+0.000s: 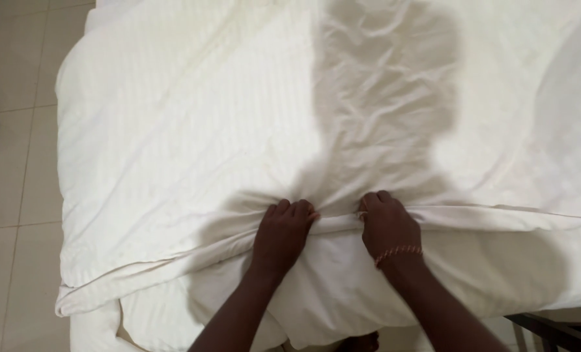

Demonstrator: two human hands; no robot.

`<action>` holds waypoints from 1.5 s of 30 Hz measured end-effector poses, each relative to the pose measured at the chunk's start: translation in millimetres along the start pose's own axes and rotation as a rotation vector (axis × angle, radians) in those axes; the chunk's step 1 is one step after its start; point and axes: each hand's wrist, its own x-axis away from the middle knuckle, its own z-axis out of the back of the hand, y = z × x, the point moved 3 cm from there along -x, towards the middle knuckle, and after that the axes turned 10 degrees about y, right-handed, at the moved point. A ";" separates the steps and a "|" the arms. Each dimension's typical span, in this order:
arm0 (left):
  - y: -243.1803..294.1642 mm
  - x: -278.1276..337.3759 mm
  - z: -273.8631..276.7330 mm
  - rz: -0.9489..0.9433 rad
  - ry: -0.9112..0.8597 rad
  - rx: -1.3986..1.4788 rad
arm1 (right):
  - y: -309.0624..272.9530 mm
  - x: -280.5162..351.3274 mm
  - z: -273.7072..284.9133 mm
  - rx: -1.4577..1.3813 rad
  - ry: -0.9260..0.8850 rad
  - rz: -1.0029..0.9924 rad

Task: The person folds a white bed sheet on a bed. They repeatedly fold the sheet in half lengthwise, smoothing the fabric with their hands to create a neat, compact stack.

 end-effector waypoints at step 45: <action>-236.3 151.9 213.4 0.538 -0.471 -0.198 | -65.1 42.2 -33.0 0.262 0.324 0.446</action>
